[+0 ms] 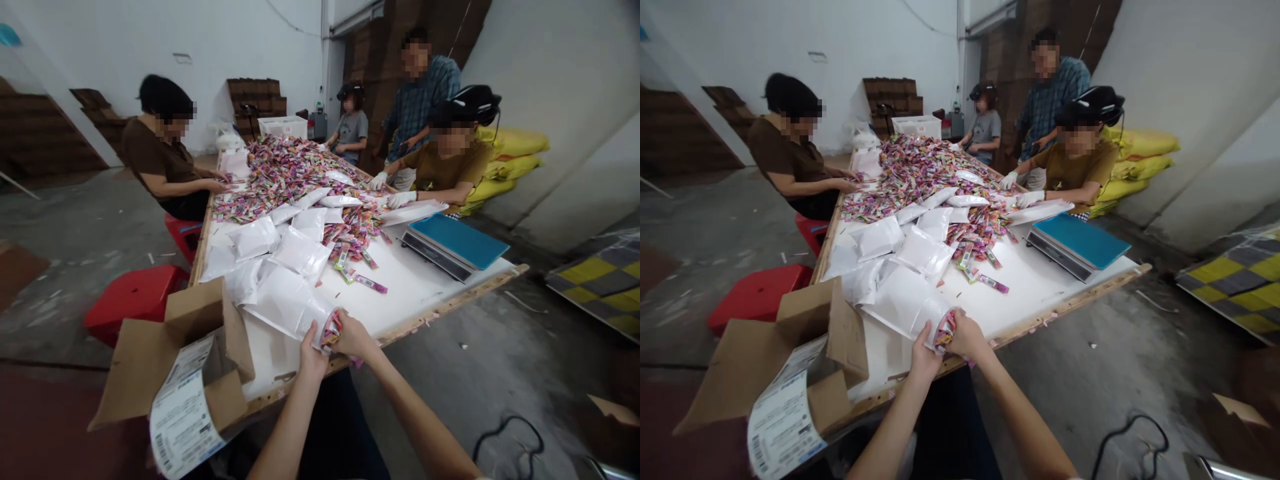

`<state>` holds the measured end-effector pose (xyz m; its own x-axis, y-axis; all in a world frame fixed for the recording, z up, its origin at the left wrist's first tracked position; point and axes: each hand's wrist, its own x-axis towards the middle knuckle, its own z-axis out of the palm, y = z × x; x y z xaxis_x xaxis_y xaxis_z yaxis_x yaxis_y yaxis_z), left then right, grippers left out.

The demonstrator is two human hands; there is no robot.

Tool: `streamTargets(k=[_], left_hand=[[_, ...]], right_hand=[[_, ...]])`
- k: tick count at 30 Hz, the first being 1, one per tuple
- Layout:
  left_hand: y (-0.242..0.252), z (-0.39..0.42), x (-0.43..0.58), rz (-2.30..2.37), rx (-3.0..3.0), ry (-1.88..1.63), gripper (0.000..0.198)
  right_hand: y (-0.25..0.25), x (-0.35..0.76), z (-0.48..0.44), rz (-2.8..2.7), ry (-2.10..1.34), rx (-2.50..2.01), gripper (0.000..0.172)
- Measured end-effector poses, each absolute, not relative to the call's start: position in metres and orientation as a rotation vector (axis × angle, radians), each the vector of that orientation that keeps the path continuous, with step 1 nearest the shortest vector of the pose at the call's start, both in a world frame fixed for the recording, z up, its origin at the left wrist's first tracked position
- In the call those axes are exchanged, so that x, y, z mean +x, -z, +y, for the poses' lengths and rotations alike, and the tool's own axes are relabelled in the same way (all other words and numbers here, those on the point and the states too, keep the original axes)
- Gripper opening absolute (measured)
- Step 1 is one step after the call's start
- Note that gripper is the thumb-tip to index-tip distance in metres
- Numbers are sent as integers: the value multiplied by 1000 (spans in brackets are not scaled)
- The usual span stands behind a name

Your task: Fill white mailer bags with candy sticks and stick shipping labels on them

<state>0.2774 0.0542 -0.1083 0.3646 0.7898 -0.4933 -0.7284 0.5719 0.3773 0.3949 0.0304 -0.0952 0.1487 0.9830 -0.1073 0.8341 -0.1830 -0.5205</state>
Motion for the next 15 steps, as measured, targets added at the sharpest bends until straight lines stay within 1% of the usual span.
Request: streamTargets(k=[6, 10, 15], left_hand=[[106, 53, 278, 689, 147, -949, 21], [109, 55, 279, 687, 180, -950, 15], [106, 42, 277, 797, 304, -952, 15]], right_hand=[[96, 396, 32, -1698, -620, -2097, 61], [99, 395, 32, -1660, -601, -2079, 61], [102, 396, 33, -1609, -640, -2127, 63]])
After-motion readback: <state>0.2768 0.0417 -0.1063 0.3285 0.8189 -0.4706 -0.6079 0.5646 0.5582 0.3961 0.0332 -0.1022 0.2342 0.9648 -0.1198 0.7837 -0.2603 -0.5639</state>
